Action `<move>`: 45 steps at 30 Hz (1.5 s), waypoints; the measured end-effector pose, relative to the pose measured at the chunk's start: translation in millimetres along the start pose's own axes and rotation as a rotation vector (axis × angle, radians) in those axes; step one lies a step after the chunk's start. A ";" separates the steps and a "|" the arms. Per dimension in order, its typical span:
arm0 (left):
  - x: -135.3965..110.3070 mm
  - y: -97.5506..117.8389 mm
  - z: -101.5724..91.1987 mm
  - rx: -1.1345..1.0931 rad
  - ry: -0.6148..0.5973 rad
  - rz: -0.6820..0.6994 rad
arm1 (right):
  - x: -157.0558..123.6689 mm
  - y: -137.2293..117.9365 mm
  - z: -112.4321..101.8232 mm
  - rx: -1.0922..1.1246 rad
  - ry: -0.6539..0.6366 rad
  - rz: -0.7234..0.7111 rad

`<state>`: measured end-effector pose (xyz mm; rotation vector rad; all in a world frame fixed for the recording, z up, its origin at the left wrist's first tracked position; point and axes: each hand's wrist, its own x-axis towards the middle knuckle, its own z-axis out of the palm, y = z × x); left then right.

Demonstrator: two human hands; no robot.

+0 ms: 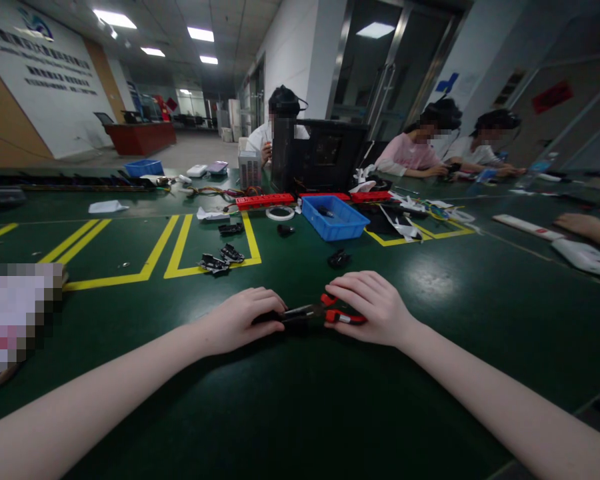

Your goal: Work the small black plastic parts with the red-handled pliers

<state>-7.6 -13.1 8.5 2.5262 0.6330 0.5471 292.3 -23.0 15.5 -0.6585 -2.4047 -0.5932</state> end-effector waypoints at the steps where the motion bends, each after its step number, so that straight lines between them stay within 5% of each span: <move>1: -0.1 -0.3 -0.2 0.000 -0.003 0.001 | -0.1 0.0 0.0 -0.004 0.001 -0.002; 45: -0.8 -3.7 1.7 0.020 -0.018 0.023 | -3.4 0.4 1.5 0.193 -0.114 0.076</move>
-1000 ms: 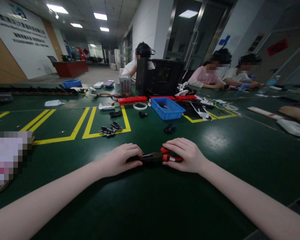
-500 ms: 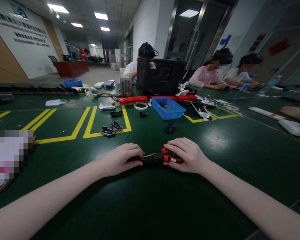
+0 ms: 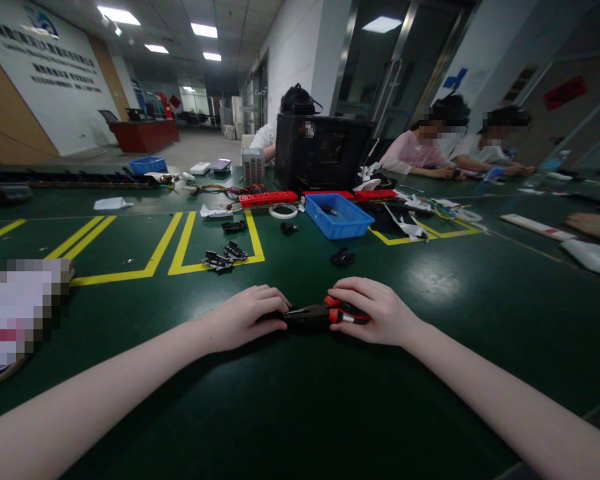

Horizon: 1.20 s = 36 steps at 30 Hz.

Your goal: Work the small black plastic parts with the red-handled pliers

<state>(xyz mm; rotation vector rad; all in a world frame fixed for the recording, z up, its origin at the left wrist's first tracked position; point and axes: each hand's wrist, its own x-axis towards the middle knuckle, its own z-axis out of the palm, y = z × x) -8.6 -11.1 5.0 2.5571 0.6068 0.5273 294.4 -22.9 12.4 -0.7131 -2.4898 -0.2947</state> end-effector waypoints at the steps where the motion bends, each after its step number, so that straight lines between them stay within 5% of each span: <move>1: 0.0 0.2 -0.2 -0.003 -0.005 -0.003 | 0.0 0.1 0.0 -0.006 0.002 -0.002; 10: 0.2 0.6 -1.8 0.004 -0.009 0.000 | 1.9 1.9 -2.3 -0.039 0.004 -0.018; 36: 0.5 1.6 -0.9 0.045 -0.021 -0.024 | 1.4 10.6 -5.1 0.162 -0.337 0.205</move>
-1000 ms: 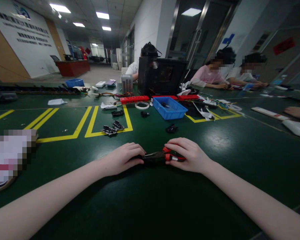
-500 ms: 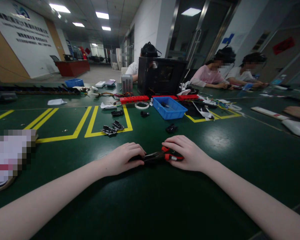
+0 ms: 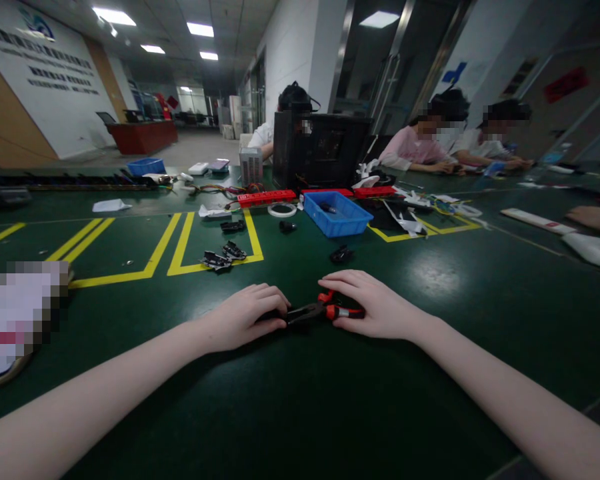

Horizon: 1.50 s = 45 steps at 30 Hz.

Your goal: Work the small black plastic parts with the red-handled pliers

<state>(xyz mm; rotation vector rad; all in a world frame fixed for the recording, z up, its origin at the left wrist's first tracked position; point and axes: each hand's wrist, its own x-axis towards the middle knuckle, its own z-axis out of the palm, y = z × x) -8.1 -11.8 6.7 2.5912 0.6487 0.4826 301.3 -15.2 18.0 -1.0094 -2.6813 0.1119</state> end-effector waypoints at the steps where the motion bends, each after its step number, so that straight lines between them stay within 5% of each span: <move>1: 0.0 0.1 -0.1 0.001 0.000 0.001 | -0.9 1.0 -0.4 0.006 -0.013 0.016; 8: 0.5 1.0 -0.5 -0.009 0.011 -0.004 | -3.6 5.3 3.5 -0.063 -0.022 -0.006; 17: 0.3 -1.3 0.1 -0.014 0.020 0.024 | -4.6 9.6 -7.1 -0.331 0.276 -0.216; 26: -0.3 -1.2 0.3 -0.011 0.024 0.034 | -4.7 7.8 -9.0 -0.377 0.355 -0.274; 45: -1.0 -0.6 0.1 0.005 0.025 0.023 | -5.1 4.4 -6.4 -0.391 0.435 -0.201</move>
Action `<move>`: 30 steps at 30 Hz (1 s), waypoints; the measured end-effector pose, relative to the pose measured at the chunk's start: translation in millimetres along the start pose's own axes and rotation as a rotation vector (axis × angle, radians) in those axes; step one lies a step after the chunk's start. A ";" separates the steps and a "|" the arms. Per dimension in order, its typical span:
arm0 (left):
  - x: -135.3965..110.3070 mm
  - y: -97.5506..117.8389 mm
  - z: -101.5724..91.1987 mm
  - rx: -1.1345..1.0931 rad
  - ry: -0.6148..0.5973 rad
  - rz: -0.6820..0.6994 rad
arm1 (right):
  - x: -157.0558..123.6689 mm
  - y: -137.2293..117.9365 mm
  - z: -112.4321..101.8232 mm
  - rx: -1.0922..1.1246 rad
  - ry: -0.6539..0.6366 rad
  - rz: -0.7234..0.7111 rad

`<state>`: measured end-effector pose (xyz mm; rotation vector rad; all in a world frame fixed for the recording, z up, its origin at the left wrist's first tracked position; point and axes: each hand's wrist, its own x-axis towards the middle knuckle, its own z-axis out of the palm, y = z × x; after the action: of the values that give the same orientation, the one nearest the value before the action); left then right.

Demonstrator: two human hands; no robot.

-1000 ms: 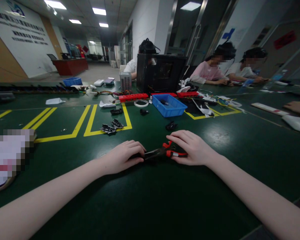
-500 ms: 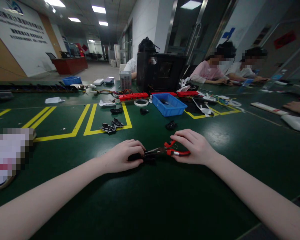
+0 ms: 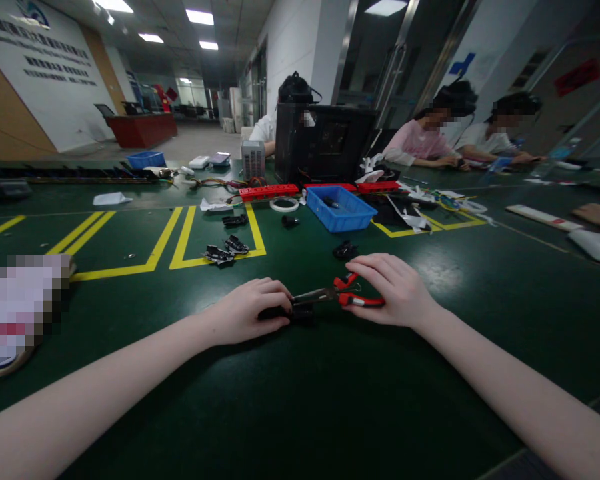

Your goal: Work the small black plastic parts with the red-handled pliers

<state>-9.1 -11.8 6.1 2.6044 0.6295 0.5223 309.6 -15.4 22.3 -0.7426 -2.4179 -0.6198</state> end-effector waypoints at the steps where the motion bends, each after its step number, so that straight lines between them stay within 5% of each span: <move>1: -0.1 -0.4 0.2 -0.005 0.003 0.000 | -0.2 0.1 0.3 0.004 -0.002 0.002; 30: -0.6 -1.4 0.4 0.032 0.076 0.004 | 4.4 -10.6 5.2 0.077 -0.074 0.042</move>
<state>-9.9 -11.1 4.9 2.6267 0.6623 0.6202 298.2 -18.7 18.2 -0.7942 -2.4714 -0.4877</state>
